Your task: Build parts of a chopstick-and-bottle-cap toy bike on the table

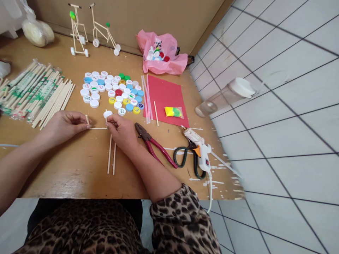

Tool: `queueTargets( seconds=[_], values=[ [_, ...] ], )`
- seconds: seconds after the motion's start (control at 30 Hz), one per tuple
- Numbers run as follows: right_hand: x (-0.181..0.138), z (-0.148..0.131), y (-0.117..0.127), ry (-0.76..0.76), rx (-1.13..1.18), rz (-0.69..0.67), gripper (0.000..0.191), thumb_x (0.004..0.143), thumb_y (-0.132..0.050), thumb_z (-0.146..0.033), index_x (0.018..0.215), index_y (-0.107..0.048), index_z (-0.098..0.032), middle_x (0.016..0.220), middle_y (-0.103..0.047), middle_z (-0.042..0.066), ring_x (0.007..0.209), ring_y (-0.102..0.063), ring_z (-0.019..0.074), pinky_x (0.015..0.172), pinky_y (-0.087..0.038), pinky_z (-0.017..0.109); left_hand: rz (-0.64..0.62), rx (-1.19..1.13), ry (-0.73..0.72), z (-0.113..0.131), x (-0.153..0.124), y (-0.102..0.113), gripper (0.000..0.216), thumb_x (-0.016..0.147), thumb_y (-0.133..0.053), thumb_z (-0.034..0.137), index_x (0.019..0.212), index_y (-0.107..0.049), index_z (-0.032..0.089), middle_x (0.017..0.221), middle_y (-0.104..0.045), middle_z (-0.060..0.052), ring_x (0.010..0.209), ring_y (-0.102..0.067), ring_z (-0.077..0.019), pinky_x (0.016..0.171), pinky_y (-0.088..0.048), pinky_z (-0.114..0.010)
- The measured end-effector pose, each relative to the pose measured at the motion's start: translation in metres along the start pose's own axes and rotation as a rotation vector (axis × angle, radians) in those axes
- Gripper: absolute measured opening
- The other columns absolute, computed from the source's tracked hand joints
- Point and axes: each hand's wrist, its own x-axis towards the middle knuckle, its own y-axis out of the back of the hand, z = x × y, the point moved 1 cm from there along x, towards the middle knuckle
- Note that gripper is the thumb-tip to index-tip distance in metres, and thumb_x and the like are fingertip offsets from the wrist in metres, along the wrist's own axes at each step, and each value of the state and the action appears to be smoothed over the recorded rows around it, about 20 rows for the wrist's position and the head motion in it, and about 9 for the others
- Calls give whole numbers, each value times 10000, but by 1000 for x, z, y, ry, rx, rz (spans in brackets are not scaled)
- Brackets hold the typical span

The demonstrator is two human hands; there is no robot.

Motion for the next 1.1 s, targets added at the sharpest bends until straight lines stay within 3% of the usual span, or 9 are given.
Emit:
queueTargets(
  seconds=[0.27, 0.77, 1.1],
  values=[
    [0, 0, 0, 9, 7, 0, 66, 800, -535, -221, 763, -583, -196, 695, -598, -12, 660, -532, 132, 668, -411, 257, 5, -8, -10, -1, 0, 0, 23, 609, -681, 193, 589, -693, 195, 681, -753, -10, 615, -642, -139, 577, -487, -216],
    [0, -1, 0, -13, -15, -8, 70, 800, -536, -225, 763, -590, -200, 711, -621, -6, 666, -538, 136, 658, -418, 256, -19, -17, -36, -6, 2, 1, 77, 617, -720, 265, 630, -712, 190, 720, -760, -27, 668, -667, -167, 632, -518, -253],
    [0, -1, 0, 0, 2, -4, 65, 798, -537, -221, 755, -580, -197, 708, -606, -10, 677, -540, 133, 676, -415, 256, -19, 10, -30, -4, 0, 1, 33, 634, -694, 216, 633, -705, 185, 717, -758, -23, 664, -666, -163, 640, -516, -250]
  ],
)
